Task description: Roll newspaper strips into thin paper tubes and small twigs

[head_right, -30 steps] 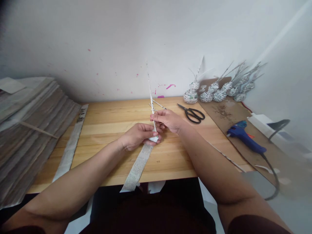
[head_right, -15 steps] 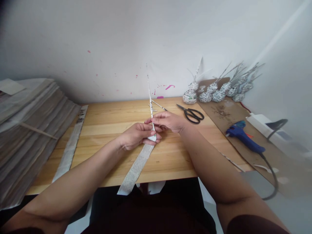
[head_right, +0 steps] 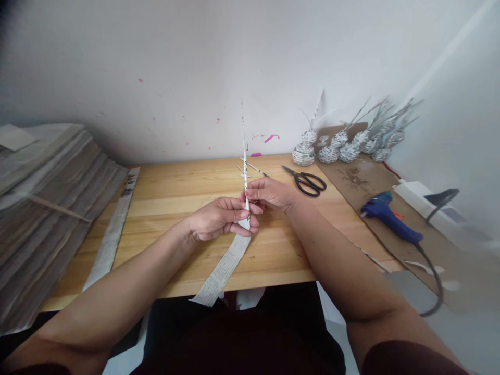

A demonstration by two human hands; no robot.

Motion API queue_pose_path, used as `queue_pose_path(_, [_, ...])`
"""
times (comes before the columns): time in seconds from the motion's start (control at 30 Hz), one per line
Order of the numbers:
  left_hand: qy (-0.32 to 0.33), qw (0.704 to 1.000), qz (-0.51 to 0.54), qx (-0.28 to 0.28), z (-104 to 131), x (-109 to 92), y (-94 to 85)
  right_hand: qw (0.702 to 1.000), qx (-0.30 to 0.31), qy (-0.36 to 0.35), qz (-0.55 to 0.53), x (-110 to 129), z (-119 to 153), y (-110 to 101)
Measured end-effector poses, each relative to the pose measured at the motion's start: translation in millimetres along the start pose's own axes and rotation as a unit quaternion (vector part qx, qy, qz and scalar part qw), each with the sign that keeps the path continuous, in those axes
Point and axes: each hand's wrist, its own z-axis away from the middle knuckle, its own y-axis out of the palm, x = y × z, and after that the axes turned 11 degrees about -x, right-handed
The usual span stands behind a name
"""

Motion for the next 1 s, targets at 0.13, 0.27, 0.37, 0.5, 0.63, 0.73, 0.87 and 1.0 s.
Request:
queue_pose_path(0.13, [0.007, 1.0, -0.009, -0.01, -1.0, 1.1, -0.8, 1.0, -0.014, -0.006, 0.01, -0.9, -1.9, -0.5])
queue_pose_path(0.27, [0.001, 1.0, -0.02, 0.021, -0.9, 1.5, -2.5, 1.0, 0.023, -0.01, 0.003, -0.7, -1.1, -0.5])
queue_pose_path(0.37, [0.0, 0.999, -0.019, 0.047, -0.7, 2.3, -3.4, 0.999, 0.05, -0.009, -0.013, -0.7, 0.0, 0.3])
queue_pose_path(0.5, [0.003, 0.999, -0.027, 0.032, -2.2, 5.1, -3.5, 0.999, 0.042, -0.006, -0.002, -1.3, -1.3, 0.5])
queue_pose_path(0.63, [-0.003, 0.999, -0.042, 0.002, -3.5, 7.3, -2.5, 0.998, 0.013, 0.003, 0.057, -0.5, -2.7, -0.2])
queue_pose_path(0.73, [0.0, 0.998, -0.056, -0.013, -3.7, 8.2, -1.5, 0.994, -0.003, -0.004, 0.106, 1.6, -1.1, 2.9])
queue_pose_path(0.87, [0.016, 0.997, -0.063, -0.043, -5.1, 9.4, -1.3, 0.988, -0.061, -0.022, 0.141, 4.8, 0.2, 8.0])
queue_pose_path(1.0, [0.049, 0.993, -0.057, -0.088, -9.0, 10.8, -2.5, 0.959, -0.229, -0.1, 0.135, 9.4, -2.9, 4.4])
